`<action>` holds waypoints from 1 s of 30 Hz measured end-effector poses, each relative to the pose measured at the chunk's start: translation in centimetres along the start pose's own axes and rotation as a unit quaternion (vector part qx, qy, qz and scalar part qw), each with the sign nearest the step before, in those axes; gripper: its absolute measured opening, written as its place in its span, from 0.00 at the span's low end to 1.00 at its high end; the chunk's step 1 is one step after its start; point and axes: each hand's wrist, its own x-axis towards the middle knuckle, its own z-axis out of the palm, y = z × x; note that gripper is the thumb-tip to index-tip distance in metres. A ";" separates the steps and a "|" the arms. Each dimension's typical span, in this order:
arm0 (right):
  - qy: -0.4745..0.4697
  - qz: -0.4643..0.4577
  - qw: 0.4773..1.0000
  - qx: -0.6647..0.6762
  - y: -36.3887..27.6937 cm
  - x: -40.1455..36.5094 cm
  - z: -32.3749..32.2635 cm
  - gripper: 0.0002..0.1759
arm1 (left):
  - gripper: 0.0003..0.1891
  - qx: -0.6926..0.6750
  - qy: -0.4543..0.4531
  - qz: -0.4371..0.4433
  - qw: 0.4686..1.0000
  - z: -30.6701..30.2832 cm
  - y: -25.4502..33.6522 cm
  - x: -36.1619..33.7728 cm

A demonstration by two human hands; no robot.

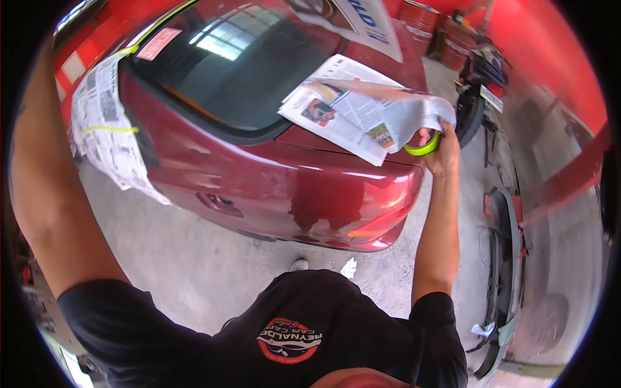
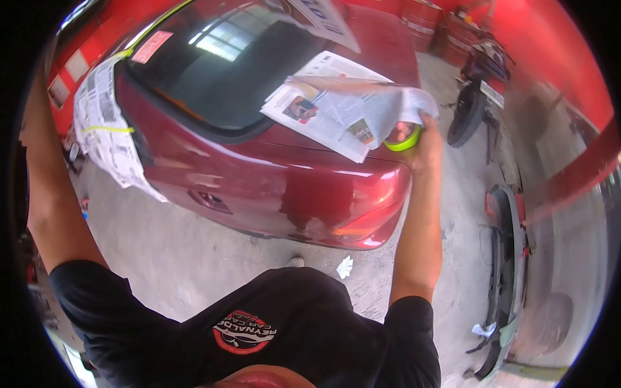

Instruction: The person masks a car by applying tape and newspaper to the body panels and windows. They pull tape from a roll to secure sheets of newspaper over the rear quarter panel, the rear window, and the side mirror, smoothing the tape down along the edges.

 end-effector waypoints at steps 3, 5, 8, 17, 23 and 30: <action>-0.045 0.063 0.995 0.064 0.3 4.5 0.2 0.21 | 0.20 0.075 0.013 0.025 0.997 -8.2 2.0 0.3; -0.074 0.059 0.992 0.089 1.1 8.0 -0.1 0.24 | 0.19 0.130 0.022 0.035 0.991 -14.0 3.9 -0.1; -0.052 -0.033 0.996 0.064 0.7 8.1 2.2 0.25 | 0.19 0.215 0.040 0.041 0.975 -22.6 7.5 -2.1; -0.119 -0.546 0.492 -0.668 0.3 3.5 6.7 0.13 | 0.18 0.440 0.083 -0.059 0.892 -45.6 20.3 -15.1; -0.292 -0.477 0.442 -0.701 6.2 3.2 6.1 0.14 | 0.18 0.576 0.127 -0.123 0.798 -53.4 26.3 -23.3; -0.290 -0.460 0.476 -0.691 9.6 -0.5 10.3 0.18 | 0.25 0.739 0.224 -0.028 0.635 -54.5 27.0 -23.7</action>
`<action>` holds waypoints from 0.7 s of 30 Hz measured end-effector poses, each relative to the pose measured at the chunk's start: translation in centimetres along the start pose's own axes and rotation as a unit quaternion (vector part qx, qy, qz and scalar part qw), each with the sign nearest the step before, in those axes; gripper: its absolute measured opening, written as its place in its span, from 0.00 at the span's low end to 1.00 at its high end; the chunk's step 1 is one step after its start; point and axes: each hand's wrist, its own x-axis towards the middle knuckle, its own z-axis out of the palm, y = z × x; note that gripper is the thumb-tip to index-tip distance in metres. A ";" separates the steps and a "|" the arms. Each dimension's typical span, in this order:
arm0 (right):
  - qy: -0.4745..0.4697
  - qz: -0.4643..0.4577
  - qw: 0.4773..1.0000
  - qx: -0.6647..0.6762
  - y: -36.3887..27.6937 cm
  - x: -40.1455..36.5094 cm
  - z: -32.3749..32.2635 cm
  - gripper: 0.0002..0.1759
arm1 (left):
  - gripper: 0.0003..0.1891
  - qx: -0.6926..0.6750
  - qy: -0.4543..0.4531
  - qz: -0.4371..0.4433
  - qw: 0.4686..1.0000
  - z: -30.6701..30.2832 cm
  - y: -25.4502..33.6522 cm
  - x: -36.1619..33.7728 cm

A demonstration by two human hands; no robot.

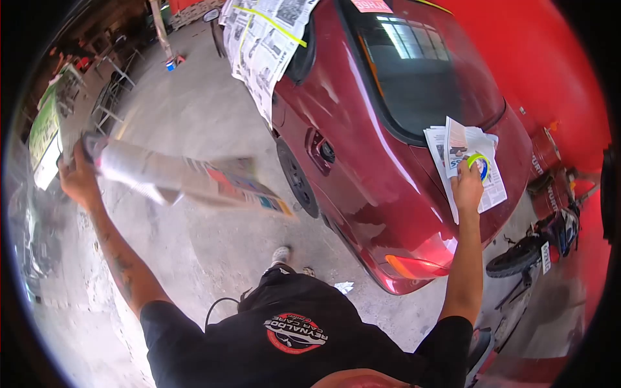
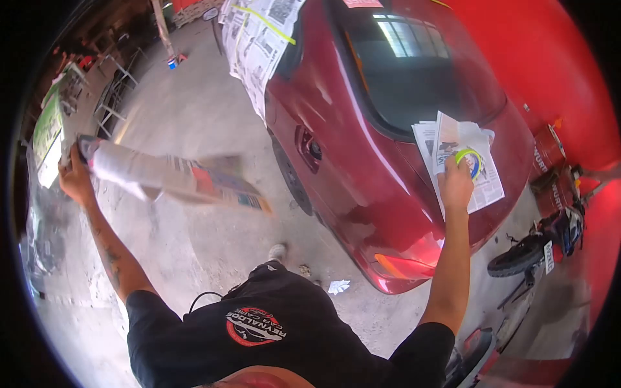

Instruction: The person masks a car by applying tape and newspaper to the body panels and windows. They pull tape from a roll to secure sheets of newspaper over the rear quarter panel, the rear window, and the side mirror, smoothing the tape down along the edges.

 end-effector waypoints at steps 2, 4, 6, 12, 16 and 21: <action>-0.032 0.009 0.997 -0.064 -1.6 0.5 0.4 0.18 | 0.17 -0.140 0.002 0.042 0.989 0.8 1.4 -1.7; -0.076 0.010 0.987 -0.143 -4.2 0.5 0.2 0.18 | 0.10 -0.195 -0.053 0.059 0.978 1.7 1.6 -3.5; -0.115 0.000 0.978 -0.172 -6.2 -0.2 0.0 0.17 | 0.07 -0.271 -0.139 0.069 0.950 3.3 0.1 -5.1; -0.036 -0.008 0.980 -0.194 -7.3 -1.7 3.4 0.12 | 0.11 -0.210 -0.378 0.011 0.901 4.9 -1.1 -10.3; -0.121 0.118 0.972 -0.166 -4.0 0.8 5.1 0.17 | 0.11 -0.190 -0.476 -0.128 0.849 5.8 -2.4 -13.5; -0.161 0.158 0.965 -0.132 -5.0 0.1 6.9 0.19 | 0.08 -0.207 -0.474 -0.209 0.830 6.7 -7.4 -18.0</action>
